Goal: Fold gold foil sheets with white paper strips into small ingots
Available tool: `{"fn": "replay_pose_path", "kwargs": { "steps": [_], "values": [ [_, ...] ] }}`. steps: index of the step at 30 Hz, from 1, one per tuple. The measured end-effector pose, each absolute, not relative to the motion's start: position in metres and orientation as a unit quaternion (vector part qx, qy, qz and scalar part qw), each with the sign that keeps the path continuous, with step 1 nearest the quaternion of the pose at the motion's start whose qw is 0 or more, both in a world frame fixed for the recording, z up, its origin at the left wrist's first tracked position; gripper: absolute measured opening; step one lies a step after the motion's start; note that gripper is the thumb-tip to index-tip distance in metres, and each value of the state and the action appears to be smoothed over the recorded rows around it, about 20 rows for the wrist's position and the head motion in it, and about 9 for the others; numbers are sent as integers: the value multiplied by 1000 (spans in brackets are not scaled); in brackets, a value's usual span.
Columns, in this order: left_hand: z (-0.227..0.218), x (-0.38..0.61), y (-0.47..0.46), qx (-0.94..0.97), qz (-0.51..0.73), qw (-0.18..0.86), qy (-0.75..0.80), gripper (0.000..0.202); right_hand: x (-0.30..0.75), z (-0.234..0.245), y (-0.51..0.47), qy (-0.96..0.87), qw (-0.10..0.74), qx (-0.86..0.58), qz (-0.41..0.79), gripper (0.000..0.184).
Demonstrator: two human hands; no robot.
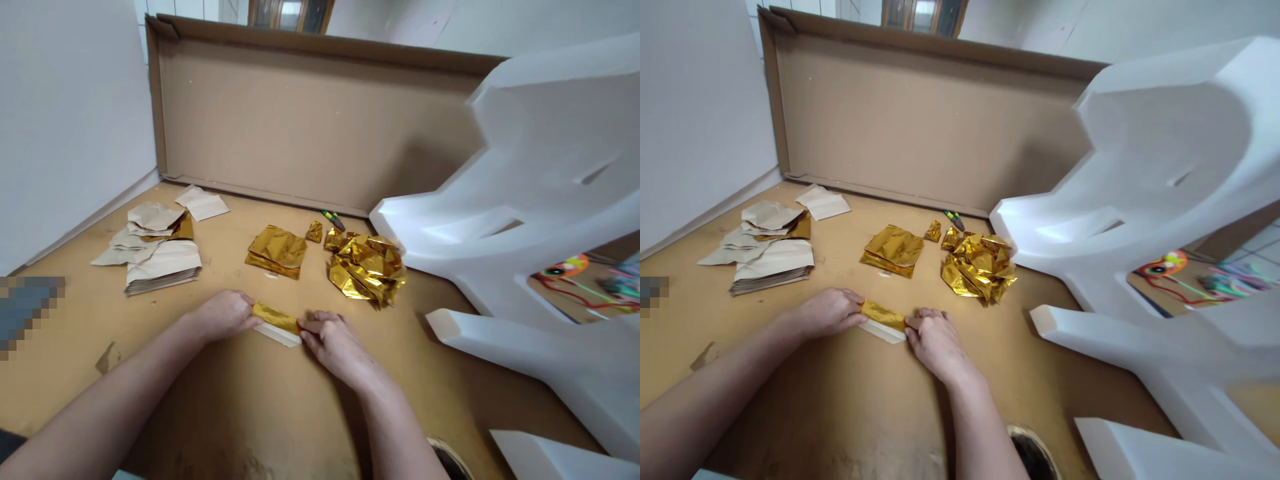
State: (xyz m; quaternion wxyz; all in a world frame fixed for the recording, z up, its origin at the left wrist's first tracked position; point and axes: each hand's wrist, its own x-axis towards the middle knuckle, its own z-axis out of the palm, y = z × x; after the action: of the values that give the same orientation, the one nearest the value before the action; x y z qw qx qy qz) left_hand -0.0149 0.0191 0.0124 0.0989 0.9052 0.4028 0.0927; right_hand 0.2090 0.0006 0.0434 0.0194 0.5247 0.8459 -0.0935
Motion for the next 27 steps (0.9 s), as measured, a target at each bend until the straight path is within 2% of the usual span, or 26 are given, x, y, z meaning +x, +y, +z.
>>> {"fn": "replay_pose_path", "kwargs": {
  "steps": [9,17,27],
  "values": [
    [9,-9,18,902,38,26,429,36,206,41,0,852,27,519,-59,22],
    [5,-2,20,892,78,-45,443,35,189,35,-14,874,-17,486,13,23],
    [-5,-1,18,901,105,-3,421,34,164,22,-34,919,-79,376,-85,14]
  ]
}}
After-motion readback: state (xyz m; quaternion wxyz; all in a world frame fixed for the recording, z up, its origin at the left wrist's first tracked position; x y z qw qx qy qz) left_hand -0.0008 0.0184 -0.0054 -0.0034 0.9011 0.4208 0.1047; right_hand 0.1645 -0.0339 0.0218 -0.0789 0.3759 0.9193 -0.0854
